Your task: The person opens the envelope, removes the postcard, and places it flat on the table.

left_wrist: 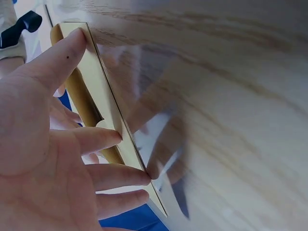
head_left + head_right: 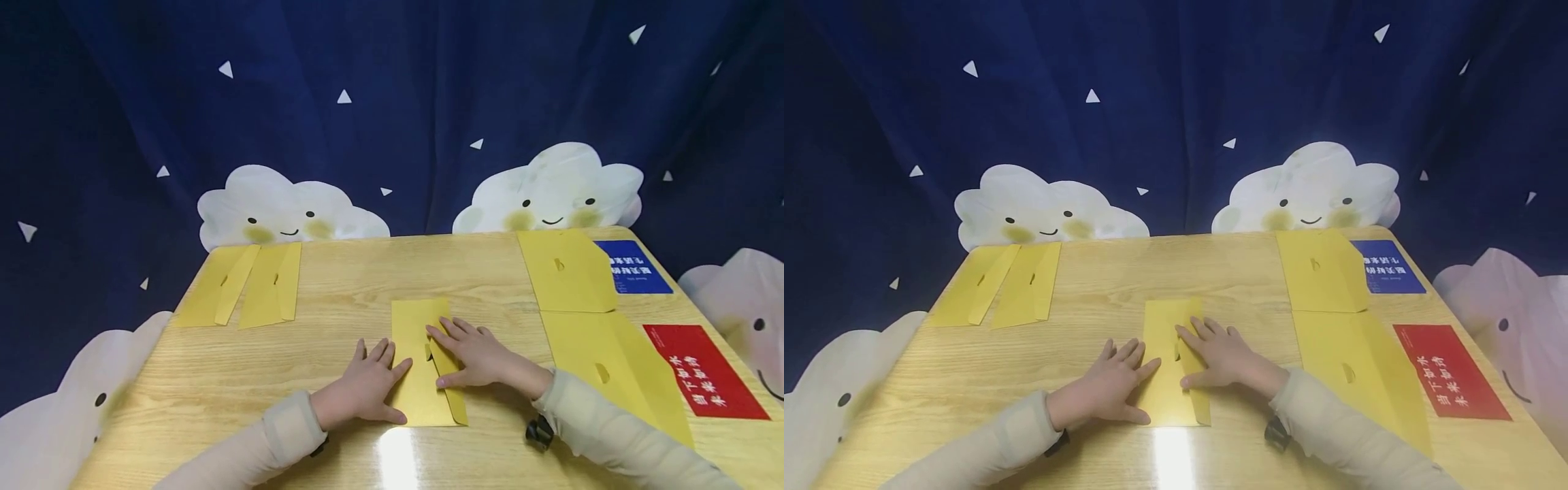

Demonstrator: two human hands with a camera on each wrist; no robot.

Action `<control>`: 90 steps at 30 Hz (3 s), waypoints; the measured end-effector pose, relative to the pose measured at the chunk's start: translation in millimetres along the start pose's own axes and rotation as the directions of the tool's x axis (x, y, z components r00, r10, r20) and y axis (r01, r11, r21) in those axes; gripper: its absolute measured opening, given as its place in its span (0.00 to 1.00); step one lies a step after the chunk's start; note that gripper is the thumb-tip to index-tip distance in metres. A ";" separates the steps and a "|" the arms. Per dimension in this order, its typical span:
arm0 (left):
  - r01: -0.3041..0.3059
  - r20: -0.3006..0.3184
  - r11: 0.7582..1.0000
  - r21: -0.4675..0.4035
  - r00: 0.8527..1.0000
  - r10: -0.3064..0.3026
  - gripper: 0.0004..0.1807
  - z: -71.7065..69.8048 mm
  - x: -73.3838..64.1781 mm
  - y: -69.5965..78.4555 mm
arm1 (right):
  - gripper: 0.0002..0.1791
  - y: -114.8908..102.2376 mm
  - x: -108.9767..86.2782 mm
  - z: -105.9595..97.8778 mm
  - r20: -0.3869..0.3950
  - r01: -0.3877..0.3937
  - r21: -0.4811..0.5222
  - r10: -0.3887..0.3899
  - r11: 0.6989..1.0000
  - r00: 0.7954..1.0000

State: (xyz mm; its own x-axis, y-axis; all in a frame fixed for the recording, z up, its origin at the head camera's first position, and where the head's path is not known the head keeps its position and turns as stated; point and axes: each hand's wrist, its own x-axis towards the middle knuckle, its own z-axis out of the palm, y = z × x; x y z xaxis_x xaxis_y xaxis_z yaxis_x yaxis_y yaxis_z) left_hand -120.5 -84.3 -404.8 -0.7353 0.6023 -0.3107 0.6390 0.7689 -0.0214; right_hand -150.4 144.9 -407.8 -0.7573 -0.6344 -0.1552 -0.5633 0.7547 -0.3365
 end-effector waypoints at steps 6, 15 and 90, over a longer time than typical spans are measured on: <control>-0.006 0.013 1.000 0.026 1.000 0.006 0.51 -1.7 1.1 3.5 | 0.47 -0.8 -3.0 -2.1 -0.004 -0.004 0.012 0.004 1.000 1.000; -0.055 -0.115 0.998 0.028 0.992 0.058 0.42 -6.8 9.2 1.4 | 0.47 -2.0 -8.3 -4.0 -0.018 -0.030 0.078 0.031 0.996 0.999; 0.024 -0.125 0.998 -0.058 0.992 -0.031 0.29 -20.3 67.8 2.3 | 0.42 43.1 -38.0 -12.4 -0.033 0.017 -0.001 -0.017 1.000 0.999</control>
State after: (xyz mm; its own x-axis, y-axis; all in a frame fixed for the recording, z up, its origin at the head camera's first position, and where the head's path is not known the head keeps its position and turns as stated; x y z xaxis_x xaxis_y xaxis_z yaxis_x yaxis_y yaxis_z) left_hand -173.4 -37.3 -406.6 -0.7770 0.6005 -0.1888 0.6073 0.7940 0.0261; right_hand -150.0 203.6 -404.9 -0.7579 -0.6415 -0.1189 -0.5764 0.7438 -0.3384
